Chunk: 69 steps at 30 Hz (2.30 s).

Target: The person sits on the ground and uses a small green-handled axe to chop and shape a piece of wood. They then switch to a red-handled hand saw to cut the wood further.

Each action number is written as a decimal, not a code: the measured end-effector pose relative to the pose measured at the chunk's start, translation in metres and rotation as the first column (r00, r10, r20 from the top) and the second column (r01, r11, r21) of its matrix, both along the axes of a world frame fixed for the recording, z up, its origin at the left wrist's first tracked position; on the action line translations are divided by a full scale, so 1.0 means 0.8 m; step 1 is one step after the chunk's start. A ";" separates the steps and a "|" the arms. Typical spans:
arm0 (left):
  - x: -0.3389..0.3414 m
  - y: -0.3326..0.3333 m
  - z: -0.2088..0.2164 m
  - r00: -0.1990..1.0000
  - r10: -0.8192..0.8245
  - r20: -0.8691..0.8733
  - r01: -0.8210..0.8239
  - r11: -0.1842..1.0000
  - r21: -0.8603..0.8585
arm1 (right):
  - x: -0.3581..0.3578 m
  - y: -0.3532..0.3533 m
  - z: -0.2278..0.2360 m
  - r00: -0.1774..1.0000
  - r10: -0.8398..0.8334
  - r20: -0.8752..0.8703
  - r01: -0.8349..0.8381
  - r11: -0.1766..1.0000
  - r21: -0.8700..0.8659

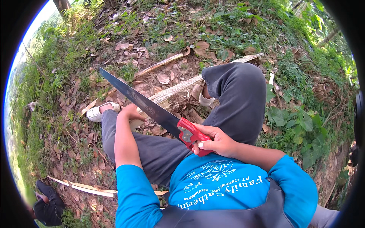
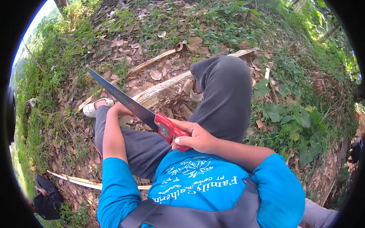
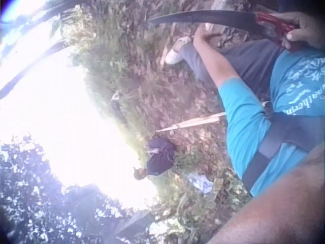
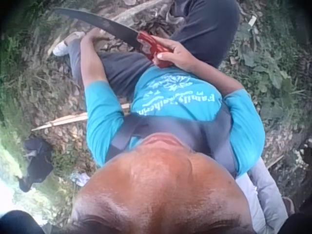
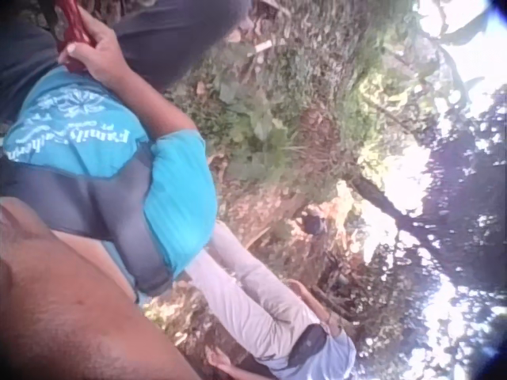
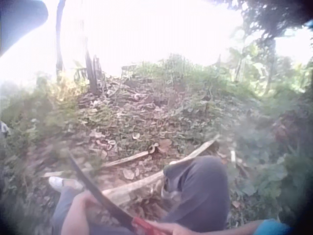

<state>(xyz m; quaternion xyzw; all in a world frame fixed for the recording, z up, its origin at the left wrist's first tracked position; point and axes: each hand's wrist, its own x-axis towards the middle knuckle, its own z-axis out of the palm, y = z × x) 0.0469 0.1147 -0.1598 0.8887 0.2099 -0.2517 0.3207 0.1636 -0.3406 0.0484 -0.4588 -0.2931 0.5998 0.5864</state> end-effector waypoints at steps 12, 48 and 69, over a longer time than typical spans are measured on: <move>0.023 0.008 0.134 0.981 0.152 -0.120 -0.168 0.976 -0.140 | 0.082 0.025 -0.021 0.950 -0.279 -0.137 0.283 0.959 0.003; 0.052 -0.166 0.165 0.930 0.198 0.310 -0.368 0.456 0.810 | 0.125 0.126 -0.100 0.913 -0.341 0.222 0.317 0.938 0.138; 0.064 -0.050 0.150 0.942 0.320 0.101 -0.295 0.646 0.704 | 0.143 0.256 -0.154 0.793 -0.499 0.349 0.412 0.862 0.297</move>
